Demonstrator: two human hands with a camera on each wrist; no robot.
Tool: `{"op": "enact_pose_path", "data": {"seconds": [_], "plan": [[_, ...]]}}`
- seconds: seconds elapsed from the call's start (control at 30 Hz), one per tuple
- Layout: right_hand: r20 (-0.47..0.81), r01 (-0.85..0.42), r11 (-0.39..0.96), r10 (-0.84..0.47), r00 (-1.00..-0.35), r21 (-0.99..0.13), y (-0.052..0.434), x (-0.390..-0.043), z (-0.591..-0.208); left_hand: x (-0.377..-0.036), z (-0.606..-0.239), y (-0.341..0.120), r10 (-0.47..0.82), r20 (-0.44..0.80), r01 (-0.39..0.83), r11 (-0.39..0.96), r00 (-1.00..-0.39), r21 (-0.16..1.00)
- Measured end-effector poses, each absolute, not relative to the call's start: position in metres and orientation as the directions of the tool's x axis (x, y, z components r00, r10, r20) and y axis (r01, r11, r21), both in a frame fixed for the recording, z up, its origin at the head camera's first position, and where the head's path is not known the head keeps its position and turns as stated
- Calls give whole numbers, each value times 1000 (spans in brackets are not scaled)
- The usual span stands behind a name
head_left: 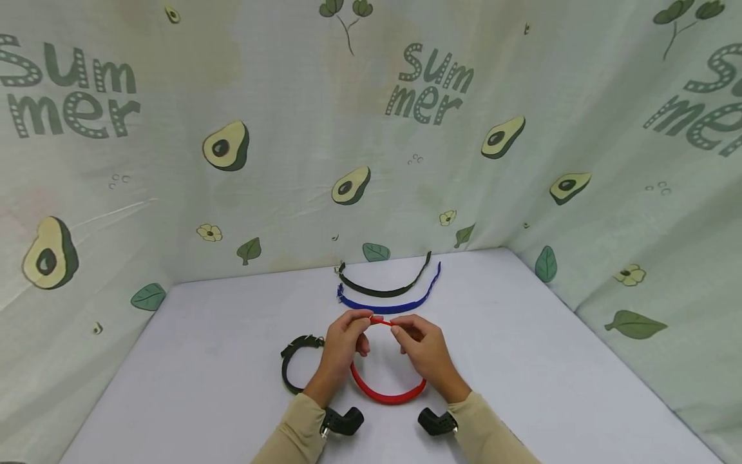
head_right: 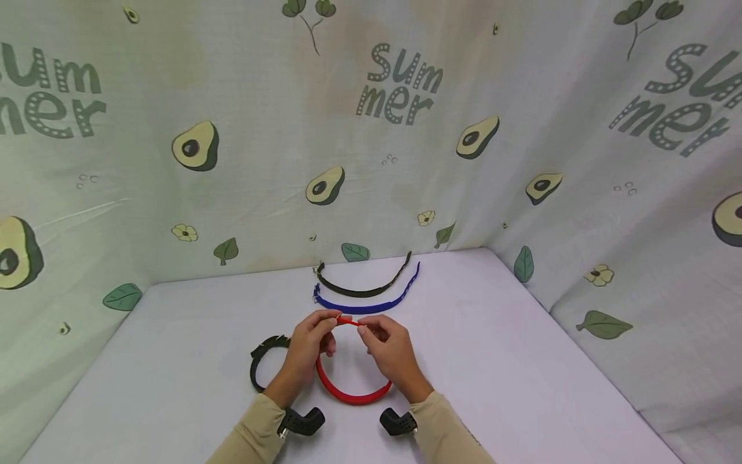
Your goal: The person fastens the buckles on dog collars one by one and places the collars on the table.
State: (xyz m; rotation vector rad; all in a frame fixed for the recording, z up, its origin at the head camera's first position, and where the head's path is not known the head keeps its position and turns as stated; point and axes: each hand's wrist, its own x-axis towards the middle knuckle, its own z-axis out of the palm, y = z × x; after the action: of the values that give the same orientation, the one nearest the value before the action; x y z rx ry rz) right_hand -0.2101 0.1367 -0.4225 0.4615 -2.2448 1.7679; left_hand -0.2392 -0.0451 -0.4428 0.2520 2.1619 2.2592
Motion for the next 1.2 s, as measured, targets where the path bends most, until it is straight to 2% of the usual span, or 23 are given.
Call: {"op": "enact_pose_path", "data": {"seconds": [0.37,0.8,1.03,1.2], "plan": [[401,-398,222,-32,-916,-890,135,-207,-421,-240,-442,-40,137,102,92,-78,-985,993],[457,-445,262,-16,-889,-857,132,-206,-424,-236,-438,-33,135,113,111,-27,-984,993],[409,-396,243,2,-912,-885,132,-206,-424,-222,-420,-29,161,86,85,-13,-983,996],[372,-357,218,32,-928,-908,131,-205,-421,-228,-428,-25,112,87,84,-25,-990,996]]}}
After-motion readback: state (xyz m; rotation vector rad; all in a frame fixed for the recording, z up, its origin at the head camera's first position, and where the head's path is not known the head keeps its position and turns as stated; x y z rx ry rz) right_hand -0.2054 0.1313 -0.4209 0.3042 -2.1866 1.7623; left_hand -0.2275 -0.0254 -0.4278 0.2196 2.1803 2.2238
